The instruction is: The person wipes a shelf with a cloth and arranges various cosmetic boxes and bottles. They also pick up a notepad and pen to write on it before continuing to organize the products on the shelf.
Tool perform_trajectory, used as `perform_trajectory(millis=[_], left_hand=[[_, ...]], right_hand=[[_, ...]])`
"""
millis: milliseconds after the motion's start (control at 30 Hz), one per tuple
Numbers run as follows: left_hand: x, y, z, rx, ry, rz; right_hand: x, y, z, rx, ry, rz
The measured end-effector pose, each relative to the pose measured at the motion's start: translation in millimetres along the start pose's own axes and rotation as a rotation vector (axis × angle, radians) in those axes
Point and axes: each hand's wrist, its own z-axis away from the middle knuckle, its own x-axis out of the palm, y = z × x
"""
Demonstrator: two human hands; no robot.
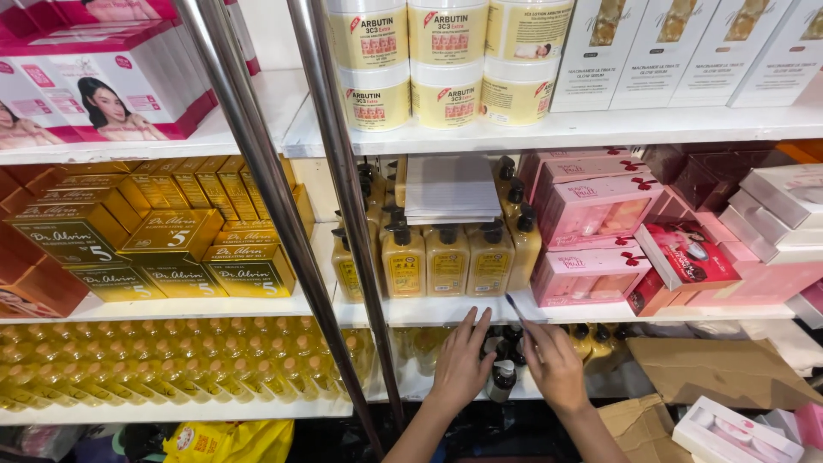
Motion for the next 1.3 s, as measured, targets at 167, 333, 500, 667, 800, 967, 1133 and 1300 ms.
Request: perform_trajectory(millis=[167,333,500,667,800,967,1133,1300], left_hand=[[-2,15,-8,0.082,0.123,0.069],[-10,14,-23,0.066,0.210,0.059],[-36,14,-49,0.183,0.270,-0.042],[-73,-5,-105,0.108,0.583,0.202],[-99,-31,-158,-0.606,0.567,0.455],[-97,-45,-185,-0.620,0.560,0.423],[-91,-31,-176,-0.590,0.487,0.888],[-94,25,-101,-0.466,0.341,1.094]], right_hand=[[-16,-47,-15,0.131,0.039,-0.216],[-2,-47,-37,0.284,0.023,-0.401],[39,-27,-74,0.257,-0.018,-0.635],[91,22,-125,0.775,-0.010,-0.919],[104,28,-147,0.969,-0.065,-1.036],[93,12,-153,1.119,-0.114,-1.013],[66,9,-155,1.195,-0.139,-1.104],[44,36,-142,1.155,-0.211,-1.428]])
